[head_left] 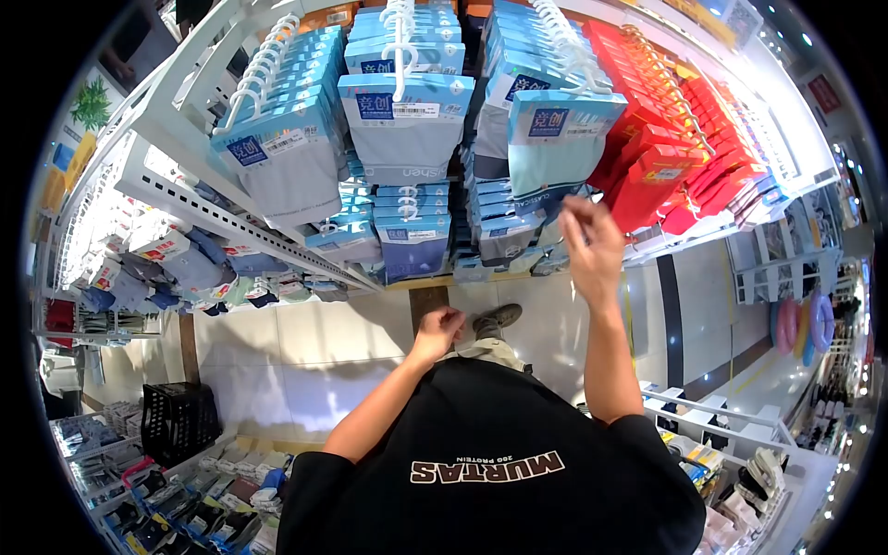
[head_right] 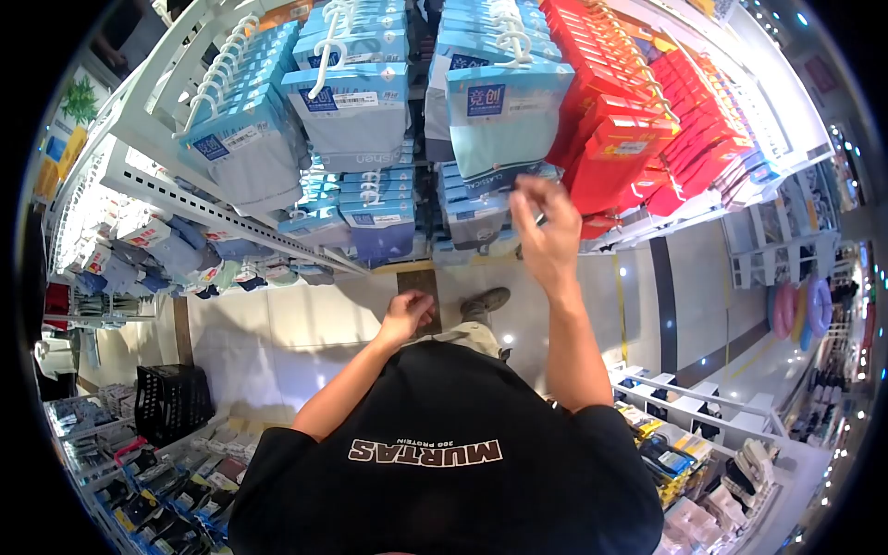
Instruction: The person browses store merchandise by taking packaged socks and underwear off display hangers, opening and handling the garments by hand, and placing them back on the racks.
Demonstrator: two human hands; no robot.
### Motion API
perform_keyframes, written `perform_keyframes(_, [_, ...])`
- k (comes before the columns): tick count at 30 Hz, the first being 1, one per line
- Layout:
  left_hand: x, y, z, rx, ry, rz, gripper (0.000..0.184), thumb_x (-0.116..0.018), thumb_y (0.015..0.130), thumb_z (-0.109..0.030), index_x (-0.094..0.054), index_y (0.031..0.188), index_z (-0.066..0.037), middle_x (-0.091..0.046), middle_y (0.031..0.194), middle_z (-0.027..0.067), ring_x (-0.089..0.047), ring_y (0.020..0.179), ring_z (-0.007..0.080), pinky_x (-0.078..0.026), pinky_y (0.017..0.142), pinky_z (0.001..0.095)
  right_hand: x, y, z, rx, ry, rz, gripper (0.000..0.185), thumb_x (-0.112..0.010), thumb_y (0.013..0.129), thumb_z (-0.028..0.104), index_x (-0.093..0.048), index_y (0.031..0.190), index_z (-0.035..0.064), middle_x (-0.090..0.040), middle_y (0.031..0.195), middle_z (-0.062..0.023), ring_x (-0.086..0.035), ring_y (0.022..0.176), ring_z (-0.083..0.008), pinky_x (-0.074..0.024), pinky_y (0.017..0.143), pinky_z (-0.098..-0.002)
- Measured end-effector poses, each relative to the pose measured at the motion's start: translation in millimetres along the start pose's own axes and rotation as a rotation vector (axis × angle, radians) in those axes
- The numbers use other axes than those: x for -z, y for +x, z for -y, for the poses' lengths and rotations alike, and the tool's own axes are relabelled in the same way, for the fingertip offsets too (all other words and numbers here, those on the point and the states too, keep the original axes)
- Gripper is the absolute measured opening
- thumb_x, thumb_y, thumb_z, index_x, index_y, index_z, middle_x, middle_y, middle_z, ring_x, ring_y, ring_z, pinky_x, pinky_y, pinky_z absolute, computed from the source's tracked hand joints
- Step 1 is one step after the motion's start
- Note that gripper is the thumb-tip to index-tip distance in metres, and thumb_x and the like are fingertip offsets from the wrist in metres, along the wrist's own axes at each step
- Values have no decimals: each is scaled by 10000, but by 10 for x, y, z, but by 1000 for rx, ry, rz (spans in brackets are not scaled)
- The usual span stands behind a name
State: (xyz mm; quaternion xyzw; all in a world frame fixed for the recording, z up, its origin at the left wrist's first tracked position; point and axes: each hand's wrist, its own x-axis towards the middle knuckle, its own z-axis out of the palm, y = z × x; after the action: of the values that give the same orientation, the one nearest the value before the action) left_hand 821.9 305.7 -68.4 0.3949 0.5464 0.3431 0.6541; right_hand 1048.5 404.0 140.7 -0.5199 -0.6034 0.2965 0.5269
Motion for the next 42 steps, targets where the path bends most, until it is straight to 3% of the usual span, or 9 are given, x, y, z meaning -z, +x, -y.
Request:
perform_keyframes(4, [-29,18,26,-28,-26,48,234,-609,943,-187,-606,997,41,-642,779,58,-586,652,103,-483,598,247,-115,384,374,312,74,-130,676,-673,874,79,-314,1431,-51,-388,1421,-196,-441,1284,-276,-369,1071,-384])
perform_keyframes(8, [-20,-37,23,-48,-89,9,226,-610,943,-182,-602,1001,35,-646,785,56,-581,653,97,-475,596,239,-298,639,400,348,214,-236,812,-729,840,112,-234,1468,-28,-371,1437,-197,-369,1334,-291,-285,1115,-392])
perform_keyframes(12, [60,-43,88,-8,-163,-45,222,-624,936,-192,-608,993,22,-645,781,48,-575,649,90,-469,589,238,-367,609,414,249,330,-350,612,-722,835,34,-395,1352,-2,-516,1225,-106,-518,1103,-152,-444,907,-283])
perform_keyframes(25, [-7,-164,-631,-173,-408,83,186,-609,950,-198,-610,1018,-25,-631,867,38,-594,755,102,-487,695,255,-253,351,720,43,669,-93,275,-645,915,93,-579,1153,-27,-652,1100,-87,-618,968,-151,-468,904,-303])
perform_keyframes(29, [-139,-327,-1156,-697,-445,170,765,-747,833,-221,-318,1421,12,-510,1300,115,-528,1165,205,-430,979,335,-173,64,793,7,718,-26,363,-620,922,81,-501,1250,-17,-620,1123,-97,-598,995,-156,-456,938,-306])
perform_keyframes(31, [-110,-431,-1400,-718,-297,218,809,-759,817,-193,-284,1445,-3,-512,1301,90,-519,1159,182,-423,986,338,-270,-57,739,-1,656,-46,417,-652,906,94,-478,1272,-4,-608,1098,-77,-574,991,-133,-443,926,-287])
perform_keyframes(35, [-6,-434,-1350,-437,-254,273,207,-632,938,-113,-622,1073,45,-667,969,22,-586,914,76,-481,840,251,-309,-364,212,-213,626,9,526,-628,920,87,-375,1375,9,-542,1211,-102,-525,1089,-146,-411,968,-288])
perform_keyframes(41, [-197,-423,-1080,-233,-567,83,182,-632,944,-147,-643,987,30,-671,888,35,-594,771,61,-492,699,233,-389,-883,-166,-107,225,-37,492,-579,943,59,-395,1398,24,-539,1277,-112,-555,1088,-161,-433,943,-283])
perform_keyframes(42, [-216,-435,-1103,-203,-570,67,184,-631,945,-150,-644,985,29,-669,880,31,-594,765,60,-490,687,231,-376,-944,-233,-93,124,18,360,-578,938,47,-541,1295,25,-593,1184,-104,-562,1041,-142,-434,915,-255])
